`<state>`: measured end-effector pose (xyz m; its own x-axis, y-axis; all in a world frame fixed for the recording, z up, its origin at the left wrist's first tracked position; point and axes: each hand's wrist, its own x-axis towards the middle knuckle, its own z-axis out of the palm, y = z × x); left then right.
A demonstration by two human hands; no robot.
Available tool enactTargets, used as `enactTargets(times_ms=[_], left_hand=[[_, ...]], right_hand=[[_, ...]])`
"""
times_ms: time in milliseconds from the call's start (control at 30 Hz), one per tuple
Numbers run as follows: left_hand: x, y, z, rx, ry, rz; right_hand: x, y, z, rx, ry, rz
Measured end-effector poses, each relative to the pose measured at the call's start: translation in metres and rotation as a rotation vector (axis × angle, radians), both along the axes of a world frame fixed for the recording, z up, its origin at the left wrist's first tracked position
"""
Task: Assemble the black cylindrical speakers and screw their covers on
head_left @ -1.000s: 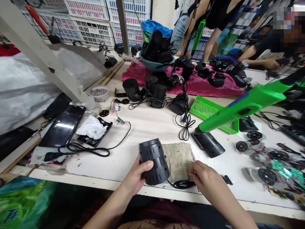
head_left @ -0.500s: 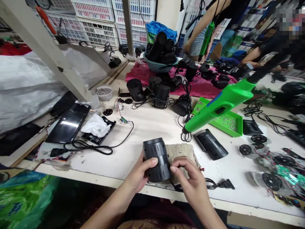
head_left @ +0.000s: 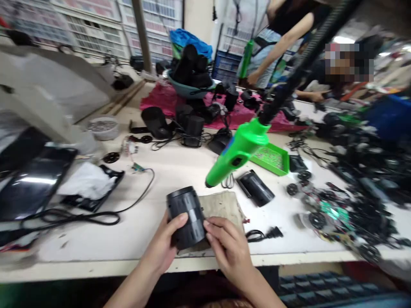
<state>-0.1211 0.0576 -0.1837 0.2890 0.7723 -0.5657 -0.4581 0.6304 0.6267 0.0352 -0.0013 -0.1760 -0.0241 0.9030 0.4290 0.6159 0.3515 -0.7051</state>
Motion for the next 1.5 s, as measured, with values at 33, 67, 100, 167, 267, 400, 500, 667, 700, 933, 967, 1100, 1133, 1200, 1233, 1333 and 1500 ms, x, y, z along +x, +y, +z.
enactTargets(times_ms=[33, 67, 100, 167, 267, 400, 500, 667, 700, 933, 967, 1100, 1133, 1200, 1233, 1333, 1500], left_hand=[[-0.001, 0.001, -0.001, 0.002, 0.013, -0.013], [-0.001, 0.001, -0.001, 0.006, 0.026, -0.02], [-0.001, 0.002, -0.001, 0.01, 0.038, -0.02], [0.0, 0.004, 0.003, -0.018, 0.046, -0.009], [0.007, 0.008, 0.015, -0.139, 0.029, 0.075], [0.022, 0.026, 0.026, -0.12, -0.044, 0.187], [0.028, 0.043, 0.024, -0.019, -0.059, 0.188], [0.023, 0.051, 0.013, 0.012, -0.044, 0.15], [0.021, 0.049, 0.011, 0.019, -0.046, 0.136], [0.017, 0.043, 0.008, 0.057, -0.072, 0.1], [0.017, 0.045, 0.007, 0.049, -0.076, 0.095], [0.016, 0.052, 0.005, 0.008, -0.095, 0.077], [0.016, 0.053, 0.004, 0.002, -0.098, 0.078], [0.016, 0.052, 0.003, 0.003, -0.101, 0.089], [0.017, 0.051, 0.003, 0.01, -0.101, 0.1], [0.019, 0.045, 0.003, 0.036, -0.096, 0.139], [0.029, 0.038, 0.007, 0.07, -0.024, 0.209]], right_hand=[[0.001, 0.0, 0.001, -0.008, -0.011, -0.003], [0.004, 0.0, 0.003, -0.027, -0.011, -0.003], [0.009, -0.001, 0.005, -0.048, -0.003, -0.006], [0.024, -0.003, 0.014, -0.077, 0.026, -0.044], [0.048, -0.014, 0.03, -0.069, 0.067, -0.181], [0.051, -0.028, 0.039, -0.244, 0.032, -0.043], [0.033, -0.027, 0.032, -0.428, -0.221, 0.203], [0.013, -0.006, 0.015, -0.293, -0.793, 0.436], [0.011, -0.002, 0.015, -0.26, -0.824, 0.47], [0.001, 0.013, 0.023, -0.085, -0.992, 0.672], [0.0, 0.014, 0.024, -0.077, -1.002, 0.687], [0.002, 0.015, 0.021, -0.093, -1.01, 0.672], [0.002, 0.015, 0.02, -0.109, -0.997, 0.657], [0.004, 0.013, 0.018, -0.164, -0.957, 0.615], [0.005, 0.012, 0.017, -0.202, -0.923, 0.587], [0.006, 0.009, 0.018, -0.32, -0.712, 0.472], [0.002, 0.015, 0.028, -0.152, -0.188, 0.234]])
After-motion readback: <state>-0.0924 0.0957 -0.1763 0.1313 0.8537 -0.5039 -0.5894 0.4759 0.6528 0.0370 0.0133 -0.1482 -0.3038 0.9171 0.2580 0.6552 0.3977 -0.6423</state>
